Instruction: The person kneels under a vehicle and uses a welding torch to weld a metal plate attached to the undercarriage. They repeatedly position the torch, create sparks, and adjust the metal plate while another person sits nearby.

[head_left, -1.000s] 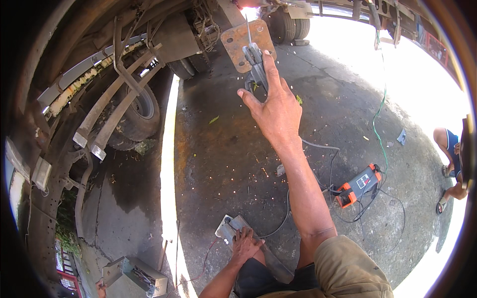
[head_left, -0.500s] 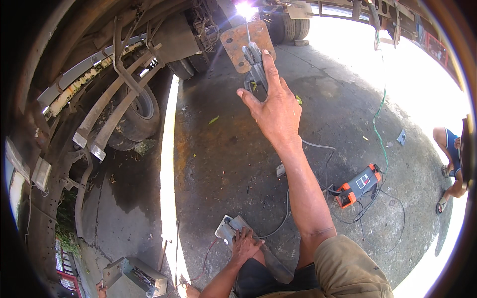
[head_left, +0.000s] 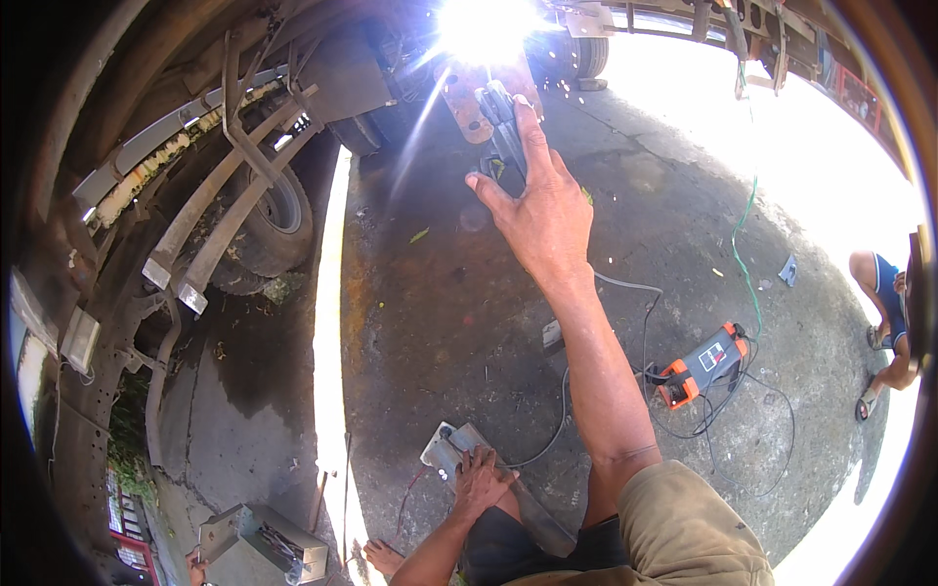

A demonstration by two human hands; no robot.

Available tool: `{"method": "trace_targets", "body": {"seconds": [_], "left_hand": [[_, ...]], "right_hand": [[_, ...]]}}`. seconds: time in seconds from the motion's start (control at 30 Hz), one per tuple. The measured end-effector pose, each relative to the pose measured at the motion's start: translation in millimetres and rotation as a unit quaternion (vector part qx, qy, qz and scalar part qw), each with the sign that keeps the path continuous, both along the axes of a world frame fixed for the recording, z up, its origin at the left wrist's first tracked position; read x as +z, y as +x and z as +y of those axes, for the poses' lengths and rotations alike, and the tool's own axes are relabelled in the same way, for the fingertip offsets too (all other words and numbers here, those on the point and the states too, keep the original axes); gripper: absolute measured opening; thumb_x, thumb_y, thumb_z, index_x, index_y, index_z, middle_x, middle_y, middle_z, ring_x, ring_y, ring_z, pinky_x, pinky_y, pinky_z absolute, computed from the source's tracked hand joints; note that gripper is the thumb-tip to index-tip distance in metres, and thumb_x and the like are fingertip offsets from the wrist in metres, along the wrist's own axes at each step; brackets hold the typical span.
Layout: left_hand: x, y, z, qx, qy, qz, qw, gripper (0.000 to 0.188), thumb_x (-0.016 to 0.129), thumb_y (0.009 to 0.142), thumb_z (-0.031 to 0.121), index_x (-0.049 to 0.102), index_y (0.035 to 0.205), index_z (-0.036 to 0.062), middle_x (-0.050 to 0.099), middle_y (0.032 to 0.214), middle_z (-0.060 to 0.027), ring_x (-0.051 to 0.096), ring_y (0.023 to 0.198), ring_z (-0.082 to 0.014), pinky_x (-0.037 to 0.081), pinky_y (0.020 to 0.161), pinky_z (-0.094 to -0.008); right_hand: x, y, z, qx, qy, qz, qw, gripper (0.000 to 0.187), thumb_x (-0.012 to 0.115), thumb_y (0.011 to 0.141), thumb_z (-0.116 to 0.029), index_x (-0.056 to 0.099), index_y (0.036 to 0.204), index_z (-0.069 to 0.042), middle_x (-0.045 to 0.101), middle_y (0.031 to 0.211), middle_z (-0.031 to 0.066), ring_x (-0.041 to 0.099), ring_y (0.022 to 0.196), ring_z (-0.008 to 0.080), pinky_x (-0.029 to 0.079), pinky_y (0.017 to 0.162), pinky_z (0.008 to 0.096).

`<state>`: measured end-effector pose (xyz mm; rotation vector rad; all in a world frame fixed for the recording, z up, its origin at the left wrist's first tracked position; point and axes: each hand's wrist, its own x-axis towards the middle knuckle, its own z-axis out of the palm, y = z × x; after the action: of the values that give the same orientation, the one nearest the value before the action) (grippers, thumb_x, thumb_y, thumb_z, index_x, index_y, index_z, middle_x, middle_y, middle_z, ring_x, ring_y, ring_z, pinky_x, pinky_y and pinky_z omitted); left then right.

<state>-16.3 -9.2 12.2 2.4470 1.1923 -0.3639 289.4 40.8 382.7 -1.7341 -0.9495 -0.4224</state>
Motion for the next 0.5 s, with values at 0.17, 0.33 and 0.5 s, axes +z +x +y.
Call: {"method": "trace_targets", "body": {"seconds": [0.17,0.33,0.5], "left_hand": [[1.6,0.7,-0.3,0.002,-0.003,-0.003,1.0,0.092,0.063,0.093,0.069,0.047,0.159,0.0073,0.032,0.17,-0.0228,0.026,0.157,-0.0474,0.028,0.124,-0.0628],[1.1,-0.3,-0.6,0.004,0.0,-0.01,1.0,0.091,0.063,0.093,0.068,0.047,0.158,0.0071,0.033,0.169,-0.023,0.027,0.157,-0.0477,0.028,0.124,-0.0629],[1.9,0.6,-0.4,0.003,-0.001,-0.013,1.0,0.091,0.064,0.093,0.068,0.048,0.158,0.007,0.034,0.169,-0.0234,0.028,0.156,-0.0479,0.028,0.124,-0.0628]], "right_hand": [[3.3,0.9,-1.9,-0.009,-0.026,0.008,1.0,0.098,0.083,0.089,-0.045,0.026,0.168,-0.029,0.072,0.115,0.018,0.076,0.094,0.0347,0.063,0.077,0.0486],[0.6,0.0,0.5,-0.024,-0.02,-0.009,0.999,0.099,0.083,0.089,-0.047,0.025,0.168,-0.029,0.071,0.107,0.0165,0.076,0.089,0.0333,0.063,0.073,0.0471],[-1.3,1.1,1.7,-0.017,-0.013,-0.008,1.0,0.099,0.083,0.089,-0.045,0.025,0.168,-0.03,0.069,0.104,0.0156,0.075,0.087,0.0348,0.061,0.071,0.0491]]}}
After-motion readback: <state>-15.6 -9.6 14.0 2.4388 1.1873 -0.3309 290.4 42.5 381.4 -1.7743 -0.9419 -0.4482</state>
